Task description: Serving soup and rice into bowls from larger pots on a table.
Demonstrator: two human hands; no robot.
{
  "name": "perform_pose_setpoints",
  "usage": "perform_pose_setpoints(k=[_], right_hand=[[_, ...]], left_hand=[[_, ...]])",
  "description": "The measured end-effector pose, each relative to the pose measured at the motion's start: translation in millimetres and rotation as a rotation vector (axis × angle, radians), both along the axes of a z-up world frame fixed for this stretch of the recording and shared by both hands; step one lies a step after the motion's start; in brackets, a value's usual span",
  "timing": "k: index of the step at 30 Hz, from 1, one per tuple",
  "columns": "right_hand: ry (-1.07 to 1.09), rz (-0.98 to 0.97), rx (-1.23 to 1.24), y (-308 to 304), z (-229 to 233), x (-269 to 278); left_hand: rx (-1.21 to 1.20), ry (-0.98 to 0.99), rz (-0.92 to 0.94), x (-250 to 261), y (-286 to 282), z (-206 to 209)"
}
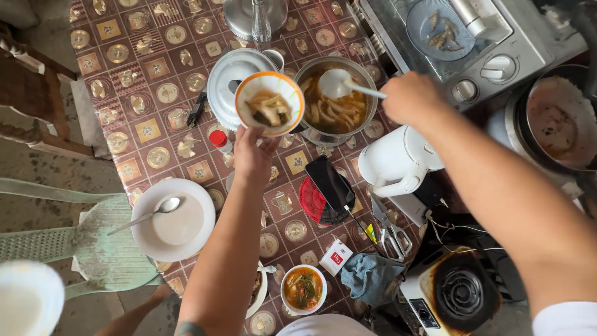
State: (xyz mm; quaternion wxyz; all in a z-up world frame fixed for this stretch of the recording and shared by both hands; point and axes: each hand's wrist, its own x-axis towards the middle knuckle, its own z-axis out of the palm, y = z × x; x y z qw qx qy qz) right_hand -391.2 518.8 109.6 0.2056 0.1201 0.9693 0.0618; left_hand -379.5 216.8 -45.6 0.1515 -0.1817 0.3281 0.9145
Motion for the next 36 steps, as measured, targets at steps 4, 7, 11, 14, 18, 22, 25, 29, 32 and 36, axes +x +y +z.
perform_pose_setpoints(k=[4,7,11,14,18,22,25,29,32,36], right_hand=[[-0.008,-0.002,0.008,-25.5,-9.2,3.1],[-0.066,0.026,0.042,-35.8,6.4,7.4],[-0.091,0.144,0.125,-21.8,5.1,8.2],[-0.123,0.21,0.186,7.4,-28.2,0.6],[-0.248,0.125,0.07,0.8,-23.8,-4.2],[-0.237,0.137,-0.118,37.5,-55.0,-20.9],[-0.27,0.029,-0.274,57.1,-68.7,-28.8],[-0.261,-0.076,-0.363,60.1,-70.1,-32.5],[-0.224,-0.094,-0.381,57.0,-70.6,-35.5],[-0.219,-0.14,-0.42,42.1,-65.5,-39.2]], left_hand=[[-0.037,-0.038,0.015,11.3,-12.7,-3.9],[-0.047,-0.064,0.02,22.7,-15.9,-7.5],[-0.052,-0.05,0.001,37.9,-16.9,-15.7],[-0.054,-0.085,-0.021,44.2,-9.6,-5.0],[-0.054,-0.136,-0.05,49.3,-1.6,-3.2],[-0.068,-0.145,-0.028,50.1,0.8,-6.1],[-0.054,-0.148,0.008,47.1,-0.9,-8.8],[-0.053,-0.148,0.035,43.5,-3.3,-8.5],[-0.065,-0.146,0.051,43.0,-2.6,-6.0],[-0.07,-0.149,0.06,44.2,-1.7,-8.0]])
